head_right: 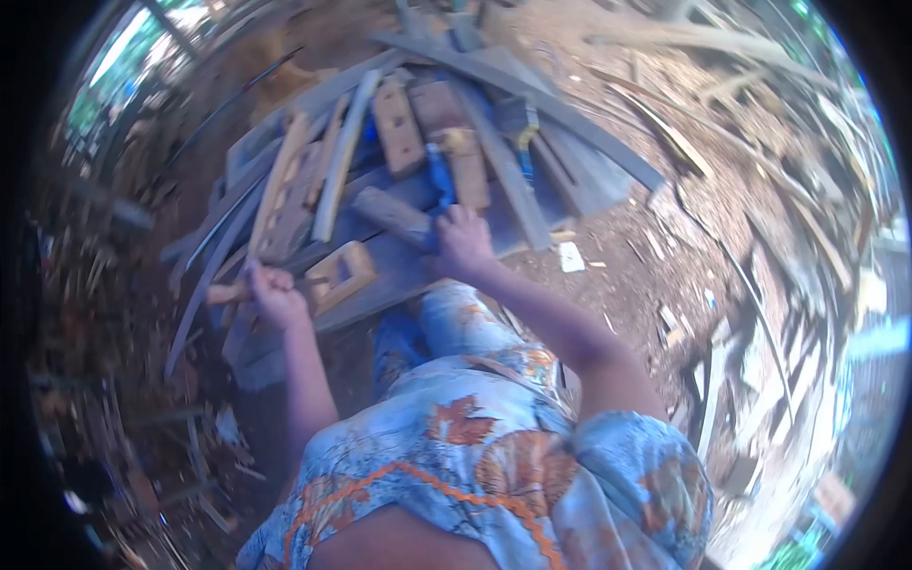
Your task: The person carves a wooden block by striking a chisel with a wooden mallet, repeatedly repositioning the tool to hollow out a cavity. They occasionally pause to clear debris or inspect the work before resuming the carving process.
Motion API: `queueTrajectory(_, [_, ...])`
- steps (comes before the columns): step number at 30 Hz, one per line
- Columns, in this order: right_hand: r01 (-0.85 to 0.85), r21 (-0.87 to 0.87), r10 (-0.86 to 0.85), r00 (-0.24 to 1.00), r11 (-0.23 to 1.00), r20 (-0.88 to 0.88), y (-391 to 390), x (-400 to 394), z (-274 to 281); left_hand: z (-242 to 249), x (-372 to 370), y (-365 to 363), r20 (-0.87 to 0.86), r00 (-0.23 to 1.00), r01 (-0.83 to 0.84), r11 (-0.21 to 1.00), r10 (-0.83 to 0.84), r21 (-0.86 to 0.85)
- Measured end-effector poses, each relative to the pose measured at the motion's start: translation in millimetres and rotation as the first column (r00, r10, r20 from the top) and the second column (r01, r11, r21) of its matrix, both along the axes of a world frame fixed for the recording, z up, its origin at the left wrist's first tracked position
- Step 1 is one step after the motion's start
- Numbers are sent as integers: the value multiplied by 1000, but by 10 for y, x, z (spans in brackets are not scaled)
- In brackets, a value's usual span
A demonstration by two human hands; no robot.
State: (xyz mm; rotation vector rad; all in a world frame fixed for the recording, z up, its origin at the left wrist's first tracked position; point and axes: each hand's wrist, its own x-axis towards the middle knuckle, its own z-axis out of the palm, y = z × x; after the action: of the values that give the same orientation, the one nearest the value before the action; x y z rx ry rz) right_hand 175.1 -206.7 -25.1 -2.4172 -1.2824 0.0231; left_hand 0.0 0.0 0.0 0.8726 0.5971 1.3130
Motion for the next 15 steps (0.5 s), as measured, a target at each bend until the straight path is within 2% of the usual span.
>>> queueTrajectory(2, [84, -68, -87, 995, 994, -52, -44, -77, 63, -37, -157, 208, -8, 1000, -19, 1000, 19, -6])
queueTrajectory(3, [67, 59, -69, 997, 996, 24, -79, 377, 7, 105, 268, 168, 64, 998, -6, 998, 1, 70])
queueTrajectory(5, [82, 58, -82, 997, 995, 1, -242, 145, -139, 159, 99, 8, -48, 999, -10, 1000, 11, 19])
queueTrajectory(7, [103, 8, -103, 995, 995, 2, -433, 206, -88, 203, 180, -224, -44, 998, 43, 999, -43, -1])
queueTrajectory(9, [39, -40, -41, 999, 998, -34, -419, 244, -58, 250, 241, -300, -22, 999, 44, 999, -44, -10])
queueTrajectory(10, [20, -163, -29, 998, 986, -55, -389, 252, 31, 307, 283, -409, -146, 989, 15, 996, -1, 93])
queueTrajectory(11, [17, -154, -25, 998, 988, -49, -344, 229, 126, 353, 316, -497, -264, 963, -5, 980, 58, 198])
queueTrajectory(13, [48, 71, -36, 986, 996, -165, -231, 92, 484, 351, 343, -518, -267, 962, 8, 974, 53, 225])
queueTrajectory(15, [-103, 431, 212, 954, 897, -213, -168, -64, 931, 293, 349, -546, -462, 882, 70, 943, 94, 327])
